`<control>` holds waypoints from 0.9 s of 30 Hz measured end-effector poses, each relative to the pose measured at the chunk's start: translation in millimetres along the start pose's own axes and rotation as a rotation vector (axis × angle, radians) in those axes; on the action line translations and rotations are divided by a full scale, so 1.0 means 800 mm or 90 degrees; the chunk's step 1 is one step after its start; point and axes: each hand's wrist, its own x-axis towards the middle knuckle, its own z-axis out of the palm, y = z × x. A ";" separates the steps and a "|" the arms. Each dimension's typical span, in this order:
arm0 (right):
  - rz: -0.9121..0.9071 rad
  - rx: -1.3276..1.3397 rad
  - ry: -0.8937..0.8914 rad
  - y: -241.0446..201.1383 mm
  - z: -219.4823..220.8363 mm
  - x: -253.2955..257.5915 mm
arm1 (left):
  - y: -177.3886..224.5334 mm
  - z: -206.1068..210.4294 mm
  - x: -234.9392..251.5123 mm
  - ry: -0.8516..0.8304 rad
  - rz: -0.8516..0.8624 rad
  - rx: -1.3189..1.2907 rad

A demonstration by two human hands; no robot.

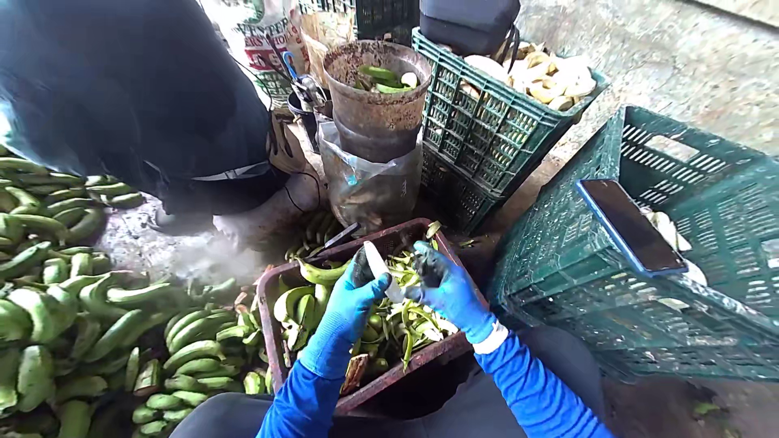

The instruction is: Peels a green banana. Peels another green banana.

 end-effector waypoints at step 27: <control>-0.068 0.080 -0.013 -0.011 0.020 -0.010 | 0.012 0.010 -0.024 -0.036 0.082 0.799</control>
